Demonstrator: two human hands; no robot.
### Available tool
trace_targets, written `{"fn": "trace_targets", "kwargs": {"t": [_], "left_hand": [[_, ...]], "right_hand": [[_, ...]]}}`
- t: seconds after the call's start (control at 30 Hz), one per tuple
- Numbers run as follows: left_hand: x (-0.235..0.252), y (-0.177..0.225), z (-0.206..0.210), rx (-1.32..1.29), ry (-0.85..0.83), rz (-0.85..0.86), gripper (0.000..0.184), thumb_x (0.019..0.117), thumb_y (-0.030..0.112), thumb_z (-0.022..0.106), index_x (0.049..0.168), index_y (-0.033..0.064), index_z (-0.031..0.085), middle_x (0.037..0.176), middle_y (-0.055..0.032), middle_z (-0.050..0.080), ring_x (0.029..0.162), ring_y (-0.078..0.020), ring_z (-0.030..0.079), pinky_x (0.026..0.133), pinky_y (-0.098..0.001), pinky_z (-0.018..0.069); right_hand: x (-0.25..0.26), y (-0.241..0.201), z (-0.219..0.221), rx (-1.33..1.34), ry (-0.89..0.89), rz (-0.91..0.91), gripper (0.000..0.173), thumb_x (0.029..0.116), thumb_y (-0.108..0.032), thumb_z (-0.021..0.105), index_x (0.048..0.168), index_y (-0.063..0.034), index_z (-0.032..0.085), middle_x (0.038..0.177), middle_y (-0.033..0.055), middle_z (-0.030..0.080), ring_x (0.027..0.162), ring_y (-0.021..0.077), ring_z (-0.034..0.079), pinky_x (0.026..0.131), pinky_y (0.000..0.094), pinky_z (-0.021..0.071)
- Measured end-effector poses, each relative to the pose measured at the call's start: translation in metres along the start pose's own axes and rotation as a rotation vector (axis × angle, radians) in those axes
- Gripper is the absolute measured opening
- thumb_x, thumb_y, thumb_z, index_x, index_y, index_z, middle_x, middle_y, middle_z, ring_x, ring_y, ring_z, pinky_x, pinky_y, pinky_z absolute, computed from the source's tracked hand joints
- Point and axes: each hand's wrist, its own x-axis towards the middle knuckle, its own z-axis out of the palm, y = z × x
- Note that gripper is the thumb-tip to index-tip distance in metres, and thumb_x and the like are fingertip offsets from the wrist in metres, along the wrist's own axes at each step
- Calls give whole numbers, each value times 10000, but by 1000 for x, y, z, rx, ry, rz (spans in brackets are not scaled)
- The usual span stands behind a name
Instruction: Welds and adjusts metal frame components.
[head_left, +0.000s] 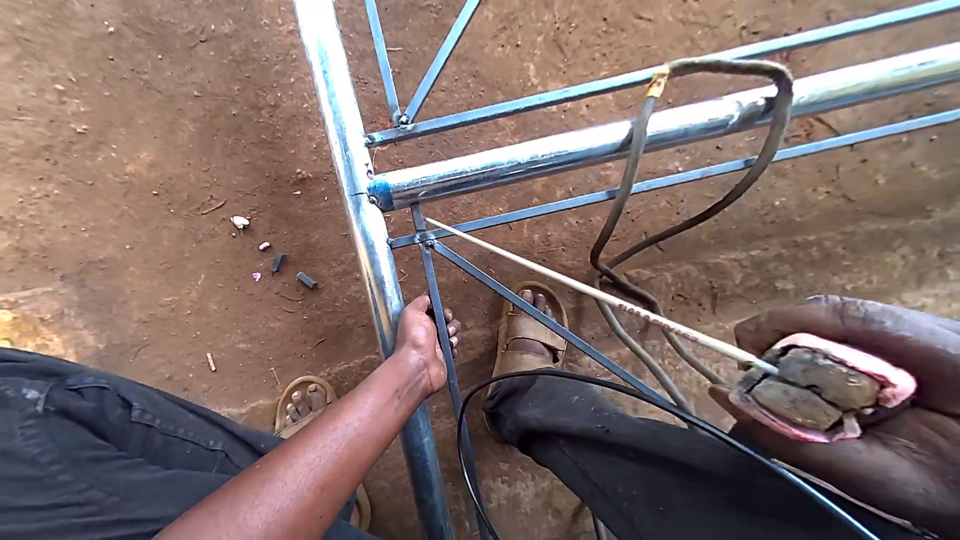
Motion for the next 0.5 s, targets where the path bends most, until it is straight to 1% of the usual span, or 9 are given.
{"fn": "trace_targets", "kwargs": {"t": [0.1,0.17,0.23,0.3,0.37,0.4,0.5], "left_hand": [[-1,0,-1,-2,-8,-4,453,1090,485,317,818,176,506,677,10,451,543,-131,433,510,-262,395],[-2,1,-1,0,6,-16,449,1087,474,309,812,175,500,670,9,448,536,-130,430,508,-261,389],[-3,0,0,1,24,-25,448,1081,476,312,802,177,495,656,13,441,520,-125,421,493,-253,376],[-3,-1,3,-11,46,-22,448,1077,479,328,784,180,487,639,17,432,500,-118,405,474,-244,356],[-1,-1,4,-27,70,-11,433,1074,466,342,777,183,480,636,16,429,490,-116,387,462,-241,337],[0,-2,5,-35,76,-5,424,1073,459,343,778,184,476,639,15,432,488,-115,382,458,-241,331],[7,-3,6,-67,88,0,388,1062,437,362,786,187,469,637,17,441,478,-115,396,445,-245,338]], "right_hand": [[-1,14,-3,55,7,-5,459,811,-528,727,1052,-141,674,839,-26,662,706,41,611,598,277,513],[-1,23,-8,79,-15,-26,455,822,-521,739,1075,-148,676,859,-42,675,717,35,634,606,259,537],[3,28,-16,58,-44,-55,451,835,-524,724,1077,-148,662,858,-43,672,721,32,637,614,249,542],[10,33,-22,-2,-49,-92,432,840,-531,695,1028,-144,652,812,-38,661,690,32,623,590,251,523],[15,34,-24,-39,-46,-121,431,853,-530,683,1003,-127,653,782,-13,651,664,53,608,567,278,502],[16,34,-24,-55,-40,-132,420,855,-523,674,987,-124,650,771,-9,644,657,50,603,560,273,492],[17,33,-22,-62,-26,-161,398,852,-470,675,974,-92,651,763,15,642,667,52,605,573,258,492]]}}
